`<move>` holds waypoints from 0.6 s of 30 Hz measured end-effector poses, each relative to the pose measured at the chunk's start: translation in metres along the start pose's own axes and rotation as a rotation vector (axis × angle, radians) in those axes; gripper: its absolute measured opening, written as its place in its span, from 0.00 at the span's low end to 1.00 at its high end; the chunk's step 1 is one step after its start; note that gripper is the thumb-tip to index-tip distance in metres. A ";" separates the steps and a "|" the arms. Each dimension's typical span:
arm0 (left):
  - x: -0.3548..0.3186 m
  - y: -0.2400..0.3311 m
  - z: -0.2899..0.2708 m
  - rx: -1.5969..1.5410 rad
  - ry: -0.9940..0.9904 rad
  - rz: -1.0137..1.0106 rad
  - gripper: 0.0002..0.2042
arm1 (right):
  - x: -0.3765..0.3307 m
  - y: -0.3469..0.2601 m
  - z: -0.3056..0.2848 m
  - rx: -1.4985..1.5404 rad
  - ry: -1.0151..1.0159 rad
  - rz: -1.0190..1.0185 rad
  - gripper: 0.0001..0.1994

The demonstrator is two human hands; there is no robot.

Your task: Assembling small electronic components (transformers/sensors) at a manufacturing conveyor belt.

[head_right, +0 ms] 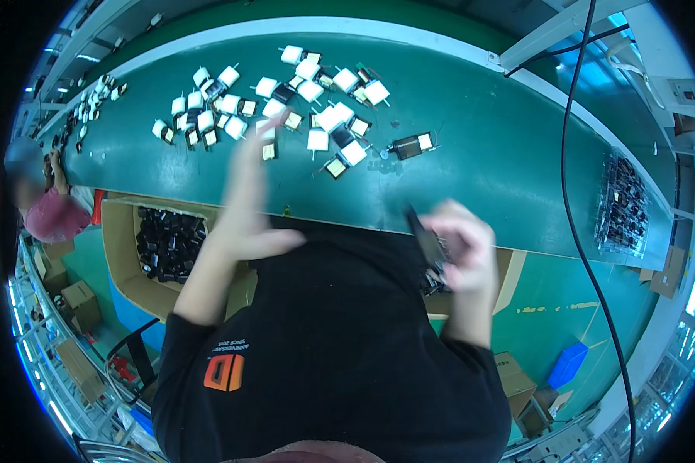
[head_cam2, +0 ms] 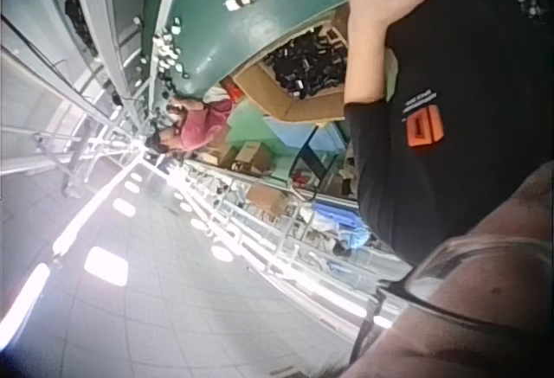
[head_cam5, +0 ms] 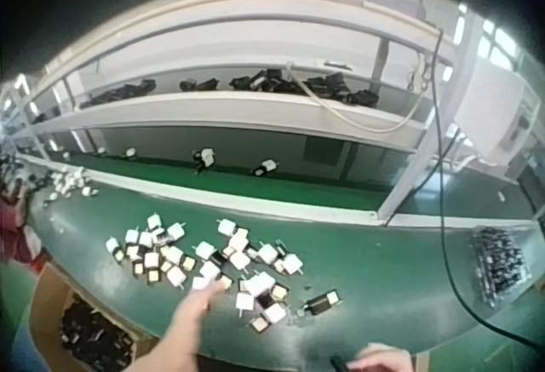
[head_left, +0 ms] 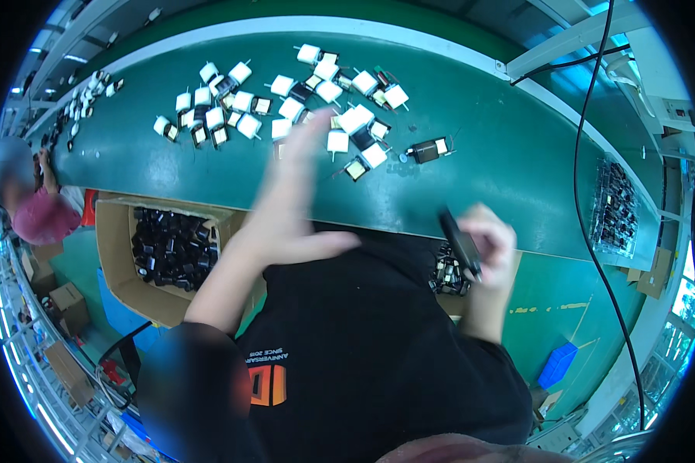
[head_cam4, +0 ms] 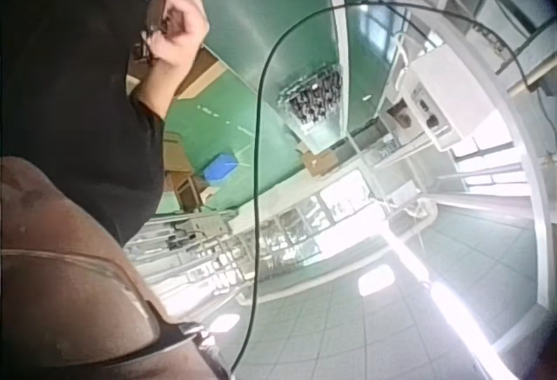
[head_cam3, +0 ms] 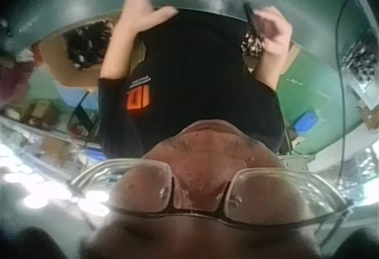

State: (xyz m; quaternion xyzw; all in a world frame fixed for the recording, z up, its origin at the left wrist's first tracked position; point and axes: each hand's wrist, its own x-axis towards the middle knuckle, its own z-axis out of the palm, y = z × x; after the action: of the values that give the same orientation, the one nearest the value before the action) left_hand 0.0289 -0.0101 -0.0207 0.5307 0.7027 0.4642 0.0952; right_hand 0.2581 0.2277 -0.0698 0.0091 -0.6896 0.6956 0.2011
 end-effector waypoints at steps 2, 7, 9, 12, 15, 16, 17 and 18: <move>-0.064 -0.042 -0.037 -0.189 0.648 -0.002 0.33 | -0.049 -0.033 -0.051 -0.254 -0.185 0.359 0.25; -0.244 -0.164 -0.108 0.371 1.281 -0.644 0.08 | -0.141 -0.021 -0.082 -0.748 -0.087 1.223 0.26; -0.296 -0.229 -0.080 0.443 0.952 -0.857 0.13 | -0.105 -0.029 -0.087 -0.495 -0.194 1.208 0.21; -0.448 -0.314 -0.070 0.322 0.578 -1.200 0.25 | 0.045 -0.004 -0.079 -0.327 -0.332 0.569 0.09; -0.451 -0.355 0.034 0.704 0.348 -1.373 0.36 | 0.195 0.057 -0.072 -0.419 -0.052 0.554 0.18; -0.446 -0.367 0.022 0.712 0.384 -1.360 0.36 | 0.246 0.089 -0.074 -0.468 0.004 0.484 0.21; -0.425 -0.375 0.009 0.663 0.347 -1.335 0.35 | 0.287 0.116 -0.075 -0.538 0.180 0.462 0.22; -0.412 -0.383 0.009 0.608 0.321 -1.306 0.35 | 0.324 0.145 -0.084 -0.624 0.231 0.494 0.25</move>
State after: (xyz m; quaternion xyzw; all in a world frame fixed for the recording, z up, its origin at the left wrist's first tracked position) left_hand -0.0454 -0.3512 -0.4619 -0.0672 0.9785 0.1694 0.0970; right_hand -0.0603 0.3995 -0.1182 -0.2961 -0.8217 0.4771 0.0973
